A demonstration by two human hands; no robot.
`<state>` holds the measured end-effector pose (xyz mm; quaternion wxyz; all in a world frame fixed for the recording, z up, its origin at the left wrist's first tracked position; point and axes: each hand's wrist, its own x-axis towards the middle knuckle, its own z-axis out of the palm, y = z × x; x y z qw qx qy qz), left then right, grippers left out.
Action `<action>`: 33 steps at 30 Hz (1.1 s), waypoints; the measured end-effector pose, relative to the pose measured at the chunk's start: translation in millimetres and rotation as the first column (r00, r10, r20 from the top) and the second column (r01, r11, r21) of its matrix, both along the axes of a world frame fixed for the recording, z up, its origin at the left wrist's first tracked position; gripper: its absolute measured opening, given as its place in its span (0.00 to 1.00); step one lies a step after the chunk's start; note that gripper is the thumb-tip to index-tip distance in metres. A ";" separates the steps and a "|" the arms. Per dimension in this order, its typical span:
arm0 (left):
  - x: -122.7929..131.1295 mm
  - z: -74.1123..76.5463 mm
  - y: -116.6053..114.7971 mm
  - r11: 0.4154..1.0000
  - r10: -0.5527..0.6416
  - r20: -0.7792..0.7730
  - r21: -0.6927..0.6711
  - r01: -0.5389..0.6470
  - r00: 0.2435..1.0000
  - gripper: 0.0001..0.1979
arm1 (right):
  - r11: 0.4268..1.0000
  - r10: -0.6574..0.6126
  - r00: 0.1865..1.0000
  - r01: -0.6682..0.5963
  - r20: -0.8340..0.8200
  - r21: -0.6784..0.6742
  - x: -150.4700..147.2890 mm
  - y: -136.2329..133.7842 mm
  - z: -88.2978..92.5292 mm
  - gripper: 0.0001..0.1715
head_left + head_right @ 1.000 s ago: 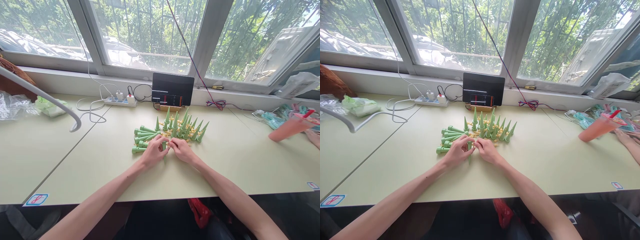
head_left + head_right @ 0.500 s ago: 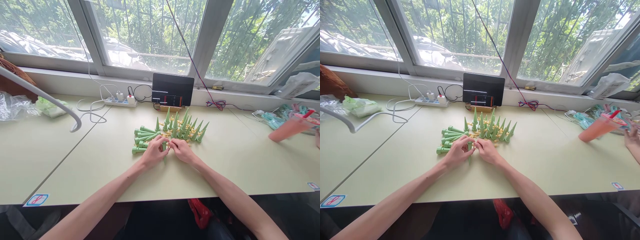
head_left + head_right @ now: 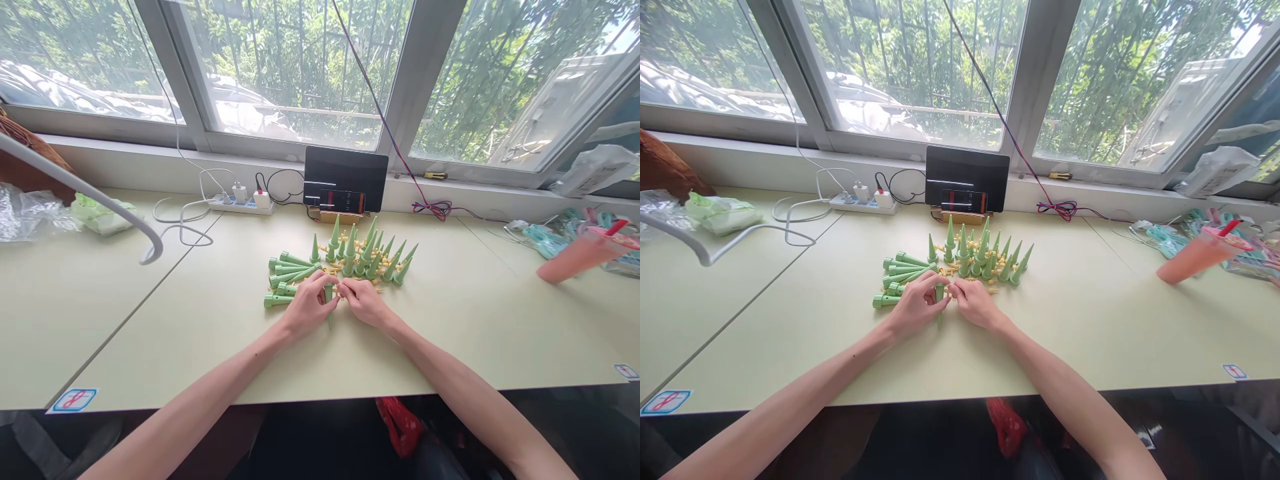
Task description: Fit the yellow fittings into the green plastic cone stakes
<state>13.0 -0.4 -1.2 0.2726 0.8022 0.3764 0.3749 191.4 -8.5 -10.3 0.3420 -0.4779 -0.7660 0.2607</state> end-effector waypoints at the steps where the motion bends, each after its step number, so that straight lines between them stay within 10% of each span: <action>1: 0.0 -0.2 0.1 1.000 -0.001 0.000 0.002 0.001 1.000 0.08 | 1.000 0.002 1.000 -0.002 0.002 0.002 -0.1 0.2 -0.1 0.19; 33: 0.4 1.3 -1.3 1.000 -0.017 0.022 0.007 0.017 1.000 0.10 | 0.999 0.011 1.000 -0.011 -0.011 -0.031 -0.5 -0.6 3.6 0.24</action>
